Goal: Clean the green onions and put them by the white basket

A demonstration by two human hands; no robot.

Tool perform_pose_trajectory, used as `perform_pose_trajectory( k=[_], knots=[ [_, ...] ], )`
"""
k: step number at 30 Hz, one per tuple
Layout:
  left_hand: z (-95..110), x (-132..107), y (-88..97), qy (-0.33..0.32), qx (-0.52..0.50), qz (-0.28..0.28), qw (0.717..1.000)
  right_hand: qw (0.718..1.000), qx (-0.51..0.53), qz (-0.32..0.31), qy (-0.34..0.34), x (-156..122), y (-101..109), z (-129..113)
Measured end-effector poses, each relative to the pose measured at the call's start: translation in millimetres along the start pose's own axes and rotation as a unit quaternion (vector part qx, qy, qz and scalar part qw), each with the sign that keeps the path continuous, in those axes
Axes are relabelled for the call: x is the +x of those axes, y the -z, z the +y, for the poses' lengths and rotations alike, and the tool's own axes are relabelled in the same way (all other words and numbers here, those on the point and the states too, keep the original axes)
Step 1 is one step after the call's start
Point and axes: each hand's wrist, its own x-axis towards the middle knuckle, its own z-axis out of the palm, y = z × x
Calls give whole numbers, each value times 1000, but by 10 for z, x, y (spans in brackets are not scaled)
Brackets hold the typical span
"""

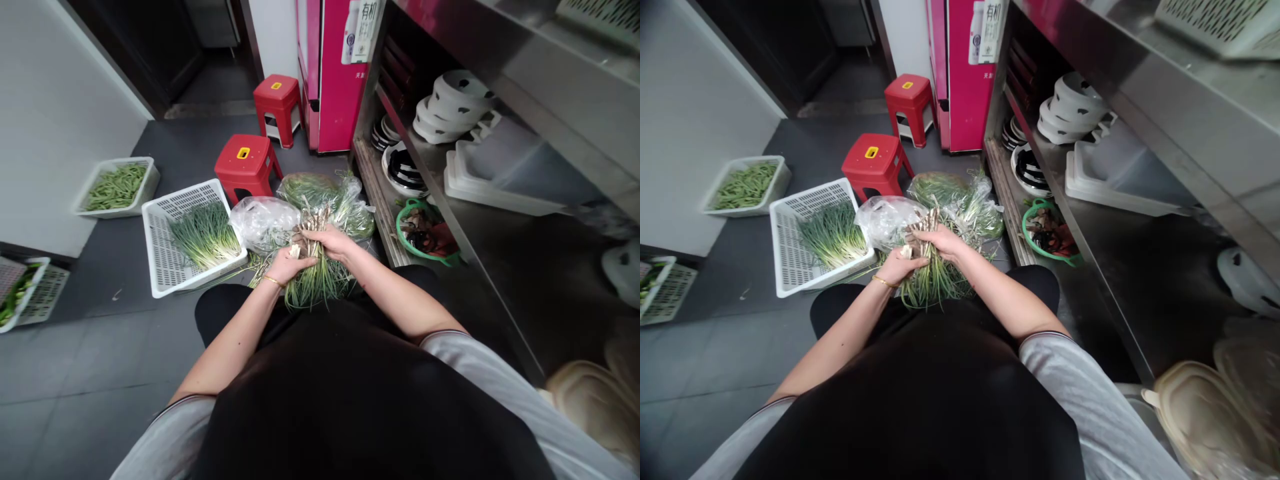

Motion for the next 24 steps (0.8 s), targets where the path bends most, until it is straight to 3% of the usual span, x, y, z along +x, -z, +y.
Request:
perform_pose_trajectory(
  k=[3, 6, 9, 15, 17, 21, 24],
  knots=[
    [-39, -56, 18, 73, -67, -37, 994, 999, -37, -9, 0, -48, 88, -4],
    [-46, -85, 34, 102, -115, -48, 987, 997, -64, 16, 27, -72, 106, 30],
    [-60, -67, 30, 94, -131, -33, 986, 994, -73, 57, 58, -73, 40, 118],
    [-168, 35, -5, 72, -116, 127, 982, 993, -13, 92, 79, -46, -113, 300],
    [-214, 58, 13, 67, -128, 153, 978, 992, 8, 95, 77, -38, -150, 352],
    [-286, 76, 108, 15, -104, 125, 987, 991, 16, 113, 68, -13, -179, 415],
    [-277, 85, 208, 17, -63, 102, 993, 989, -12, 124, 76, 10, -118, 347]
  ],
)
